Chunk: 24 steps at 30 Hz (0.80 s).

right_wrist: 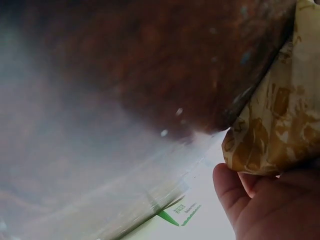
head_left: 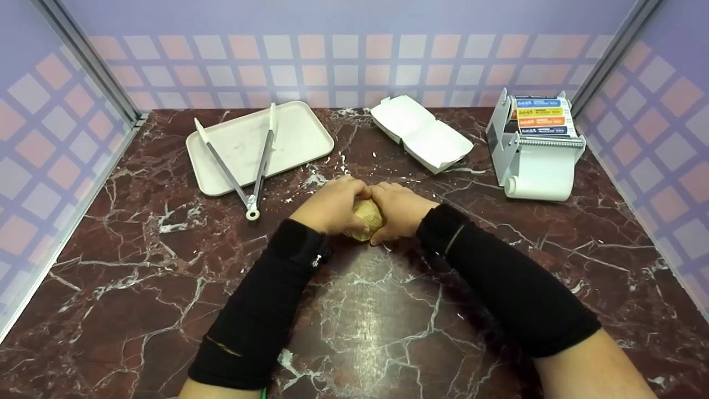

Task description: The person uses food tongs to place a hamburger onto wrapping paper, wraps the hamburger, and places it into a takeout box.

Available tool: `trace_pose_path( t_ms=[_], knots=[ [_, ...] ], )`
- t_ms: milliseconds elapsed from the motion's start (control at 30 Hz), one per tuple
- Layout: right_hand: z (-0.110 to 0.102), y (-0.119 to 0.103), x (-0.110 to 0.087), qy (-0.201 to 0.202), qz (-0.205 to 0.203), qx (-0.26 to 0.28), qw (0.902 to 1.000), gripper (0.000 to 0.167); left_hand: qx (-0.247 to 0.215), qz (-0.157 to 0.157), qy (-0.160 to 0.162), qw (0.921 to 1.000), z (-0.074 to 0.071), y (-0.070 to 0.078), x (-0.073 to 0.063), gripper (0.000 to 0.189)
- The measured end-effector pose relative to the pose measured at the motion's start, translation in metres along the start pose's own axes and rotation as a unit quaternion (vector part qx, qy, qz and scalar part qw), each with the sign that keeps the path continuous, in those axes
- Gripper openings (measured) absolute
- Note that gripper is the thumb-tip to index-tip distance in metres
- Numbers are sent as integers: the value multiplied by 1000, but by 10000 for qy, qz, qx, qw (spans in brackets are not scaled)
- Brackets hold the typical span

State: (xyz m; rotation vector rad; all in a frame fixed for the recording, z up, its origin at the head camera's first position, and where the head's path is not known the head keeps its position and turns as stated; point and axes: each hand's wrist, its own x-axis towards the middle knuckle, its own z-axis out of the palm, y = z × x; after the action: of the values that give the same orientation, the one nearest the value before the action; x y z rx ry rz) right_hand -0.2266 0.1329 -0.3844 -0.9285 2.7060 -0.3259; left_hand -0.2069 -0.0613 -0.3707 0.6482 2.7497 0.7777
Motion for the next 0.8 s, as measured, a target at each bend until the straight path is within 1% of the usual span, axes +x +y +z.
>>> trace_pose_path(
  t_ms=[100, 200, 267, 333, 533, 633, 800],
  knots=[
    [0, 1, 0, 1, -61, 26, 10000, 95, 124, -160, -3, 9998, 6, 1, 1, 69],
    [0, 2, -1, -22, -66, 108, 9999, 93, 33, -241, -99, 9997, 10, 0, 2, 75],
    [-1, 2, -1, -40, -40, 159, 9999, 92, 35, -237, -189, 9995, 12, 0, 2, 78],
    [-1, 2, -1, -49, 2, 190, 9998, 93, 87, -171, -290, 9994, 14, -1, 2, 84],
    [-1, 1, -2, 75, 107, 295, 9995, 99, 464, -42, -559, 9973, 17, -1, 4, 109],
    [-1, 1, -3, 97, 172, 287, 9994, 101, 646, -3, -644, 9958, 18, -1, 4, 114],
    [-1, 4, -5, -7, 197, 252, 9995, 109, 800, -80, -702, 9943, 20, 1, 4, 112]
  ],
)
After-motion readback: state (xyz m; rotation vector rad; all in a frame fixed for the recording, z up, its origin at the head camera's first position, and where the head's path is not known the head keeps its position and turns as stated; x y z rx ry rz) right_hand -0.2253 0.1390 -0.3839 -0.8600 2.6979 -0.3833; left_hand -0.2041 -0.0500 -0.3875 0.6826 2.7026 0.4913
